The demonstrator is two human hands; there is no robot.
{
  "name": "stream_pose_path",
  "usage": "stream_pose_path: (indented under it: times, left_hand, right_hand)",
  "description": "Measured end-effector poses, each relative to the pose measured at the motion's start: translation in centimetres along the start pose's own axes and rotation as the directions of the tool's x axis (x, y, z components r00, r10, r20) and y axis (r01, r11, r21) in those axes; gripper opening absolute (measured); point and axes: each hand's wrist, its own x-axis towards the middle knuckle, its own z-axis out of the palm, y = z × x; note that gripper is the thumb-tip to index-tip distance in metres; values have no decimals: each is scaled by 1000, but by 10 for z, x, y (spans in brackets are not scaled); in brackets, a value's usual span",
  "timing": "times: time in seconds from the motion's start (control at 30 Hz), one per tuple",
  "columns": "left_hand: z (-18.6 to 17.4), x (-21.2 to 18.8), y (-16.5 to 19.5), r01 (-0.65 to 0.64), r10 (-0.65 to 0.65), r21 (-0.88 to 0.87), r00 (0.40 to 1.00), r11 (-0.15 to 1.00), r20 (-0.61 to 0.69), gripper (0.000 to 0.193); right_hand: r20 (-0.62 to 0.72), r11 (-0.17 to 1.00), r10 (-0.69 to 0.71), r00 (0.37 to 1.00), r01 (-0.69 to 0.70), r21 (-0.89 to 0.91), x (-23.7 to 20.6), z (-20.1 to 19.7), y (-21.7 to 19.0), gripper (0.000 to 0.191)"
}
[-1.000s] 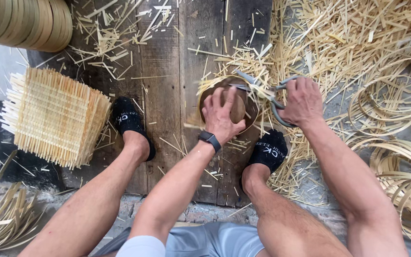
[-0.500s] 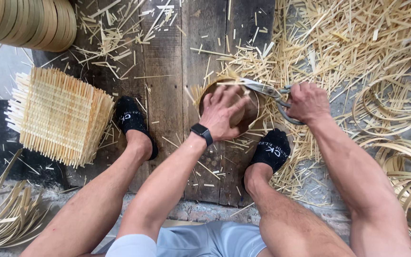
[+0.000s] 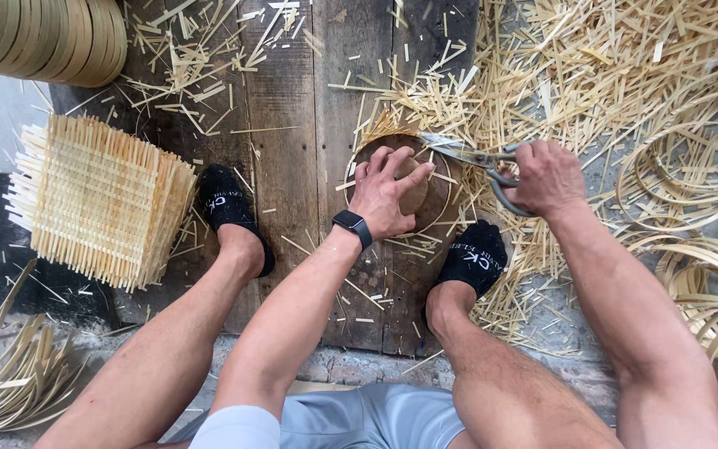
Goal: The person sits on the floor and works on a woven bamboo mat, cutting off excess strips with scissors and fitting a bent bamboo rim ring around the edge. They press the mat over a round wooden mold, tuck the rim into place, and set the finished shallow basket aside with other completed baskets.
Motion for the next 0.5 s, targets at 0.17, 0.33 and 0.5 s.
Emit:
stream_pose_path:
  times: [0.17, 0.33, 0.5]
  left_hand:
    - [-4, 4, -3, -176, 167, 71, 979, 982, 117, 100]
    - [15, -11, 21, 208, -237, -125, 927, 970, -291, 124]
    - [21, -11, 26, 233, -261, -149, 942, 961, -210, 116]
  right_hand:
    - [-96, 998, -45, 994, 40, -57, 8, 5, -8, 36]
    - [-66, 1000, -22, 998, 20, -22, 5, 5, -5, 35]
    - [-355, 993, -104, 929, 78, -85, 2, 7, -10, 57]
